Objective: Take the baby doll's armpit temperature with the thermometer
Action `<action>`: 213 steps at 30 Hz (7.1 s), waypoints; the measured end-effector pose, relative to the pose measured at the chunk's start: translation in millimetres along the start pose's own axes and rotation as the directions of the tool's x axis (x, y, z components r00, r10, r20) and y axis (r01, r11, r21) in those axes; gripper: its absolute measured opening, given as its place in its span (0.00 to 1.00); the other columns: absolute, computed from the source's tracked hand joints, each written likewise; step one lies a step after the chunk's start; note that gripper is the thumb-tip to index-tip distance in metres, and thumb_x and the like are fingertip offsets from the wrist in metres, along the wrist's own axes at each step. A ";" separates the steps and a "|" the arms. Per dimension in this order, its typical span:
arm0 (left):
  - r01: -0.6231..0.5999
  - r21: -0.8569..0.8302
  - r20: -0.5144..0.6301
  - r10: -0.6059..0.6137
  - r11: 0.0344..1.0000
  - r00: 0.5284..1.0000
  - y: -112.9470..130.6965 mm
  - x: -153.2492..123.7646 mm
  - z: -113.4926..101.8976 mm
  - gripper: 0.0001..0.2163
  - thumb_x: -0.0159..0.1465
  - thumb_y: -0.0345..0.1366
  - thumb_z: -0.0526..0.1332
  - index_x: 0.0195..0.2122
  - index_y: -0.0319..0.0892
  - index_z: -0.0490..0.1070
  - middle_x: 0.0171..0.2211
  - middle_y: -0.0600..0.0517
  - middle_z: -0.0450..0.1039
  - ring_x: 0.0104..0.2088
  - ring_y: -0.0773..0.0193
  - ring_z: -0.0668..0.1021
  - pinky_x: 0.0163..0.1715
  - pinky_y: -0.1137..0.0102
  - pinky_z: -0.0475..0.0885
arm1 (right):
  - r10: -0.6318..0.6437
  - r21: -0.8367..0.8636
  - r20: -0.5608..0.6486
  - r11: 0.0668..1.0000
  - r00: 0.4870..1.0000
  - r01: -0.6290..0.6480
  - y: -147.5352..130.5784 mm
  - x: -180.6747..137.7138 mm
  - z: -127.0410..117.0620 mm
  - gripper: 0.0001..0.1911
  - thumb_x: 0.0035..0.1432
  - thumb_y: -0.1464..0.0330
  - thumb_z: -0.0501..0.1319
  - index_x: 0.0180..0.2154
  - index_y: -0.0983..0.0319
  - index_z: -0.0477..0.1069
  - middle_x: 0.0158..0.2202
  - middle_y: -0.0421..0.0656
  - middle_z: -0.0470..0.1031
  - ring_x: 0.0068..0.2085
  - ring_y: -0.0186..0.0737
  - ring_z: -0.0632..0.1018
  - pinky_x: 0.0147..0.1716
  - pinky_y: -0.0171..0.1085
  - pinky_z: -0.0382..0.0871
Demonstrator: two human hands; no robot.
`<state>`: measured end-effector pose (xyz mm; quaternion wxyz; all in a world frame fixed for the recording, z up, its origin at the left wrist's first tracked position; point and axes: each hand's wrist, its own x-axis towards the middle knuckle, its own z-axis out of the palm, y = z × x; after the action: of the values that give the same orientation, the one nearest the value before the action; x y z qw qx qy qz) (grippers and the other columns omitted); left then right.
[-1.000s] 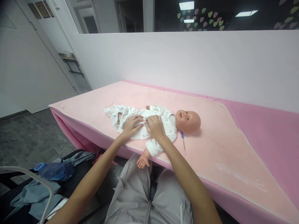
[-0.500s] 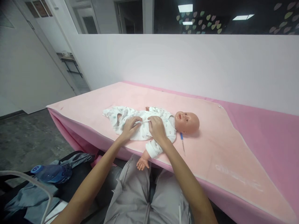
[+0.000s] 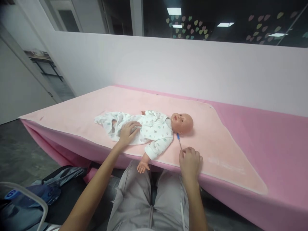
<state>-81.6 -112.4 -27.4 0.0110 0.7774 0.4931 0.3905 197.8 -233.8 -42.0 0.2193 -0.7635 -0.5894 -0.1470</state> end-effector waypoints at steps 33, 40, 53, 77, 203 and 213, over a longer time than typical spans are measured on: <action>-0.031 -0.020 -0.032 0.030 0.999 0.999 -3.5 -0.5 -2.1 0.10 0.62 0.38 0.52 0.41 0.48 0.70 0.44 0.53 0.71 0.45 0.58 0.71 0.45 0.63 0.61 | -0.104 0.872 0.061 0.490 0.993 -0.002 -26.6 79.2 -72.3 0.25 0.61 0.56 0.49 0.21 0.64 0.68 0.17 0.34 0.69 0.17 0.24 0.69 0.20 0.27 0.68; -0.025 -0.019 -0.021 0.025 1.000 0.999 -2.4 -1.3 -2.4 0.10 0.62 0.38 0.52 0.41 0.48 0.70 0.45 0.53 0.71 0.46 0.59 0.71 0.46 0.63 0.60 | -0.151 0.815 -0.169 0.535 0.974 0.224 -18.4 61.0 -82.2 0.20 0.62 0.58 0.48 0.41 0.67 0.69 0.38 0.42 0.72 0.37 0.34 0.75 0.34 0.36 0.73; -0.017 -0.018 -0.014 0.017 1.000 1.000 -5.0 1.0 0.0 0.11 0.62 0.39 0.51 0.41 0.47 0.70 0.44 0.52 0.72 0.47 0.57 0.71 0.47 0.63 0.59 | -0.363 0.824 -0.006 0.526 0.932 0.210 -13.1 50.8 -67.2 0.21 0.61 0.56 0.49 0.31 0.64 0.71 0.19 0.38 0.68 0.18 0.28 0.67 0.15 0.29 0.61; -0.154 -0.185 0.105 0.175 0.971 0.979 80.3 92.7 21.3 0.12 0.59 0.42 0.54 0.32 0.41 0.73 0.34 0.48 0.74 0.40 0.56 0.72 0.44 0.63 0.63 | -0.529 0.324 -0.107 0.782 0.842 0.533 7.2 71.6 22.5 0.20 0.55 0.76 0.49 0.47 0.60 0.69 0.43 0.44 0.75 0.43 0.42 0.74 0.41 0.40 0.67; 0.013 -0.535 0.233 0.132 0.845 0.963 20.8 46.2 10.0 0.14 0.54 0.41 0.63 0.39 0.40 0.72 0.39 0.49 0.74 0.41 0.61 0.74 0.43 0.69 0.67 | -0.490 0.396 -0.511 0.595 0.706 0.700 -109.3 102.0 53.3 0.08 0.57 0.74 0.52 0.35 0.61 0.69 0.30 0.42 0.72 0.37 0.40 0.69 0.42 0.40 0.60; 0.024 -0.548 0.229 0.123 0.836 0.966 19.6 47.7 12.5 0.12 0.56 0.43 0.60 0.35 0.41 0.74 0.36 0.50 0.75 0.38 0.62 0.74 0.41 0.70 0.67 | -0.518 0.392 -0.527 0.556 0.674 0.733 -107.6 101.1 55.1 0.09 0.56 0.74 0.52 0.35 0.60 0.69 0.30 0.42 0.71 0.37 0.40 0.69 0.43 0.41 0.60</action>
<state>-49.1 -80.9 0.3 0.2854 0.7979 0.3351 0.4118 118.6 -98.8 -23.2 0.4715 -0.3536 -0.7909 -0.1648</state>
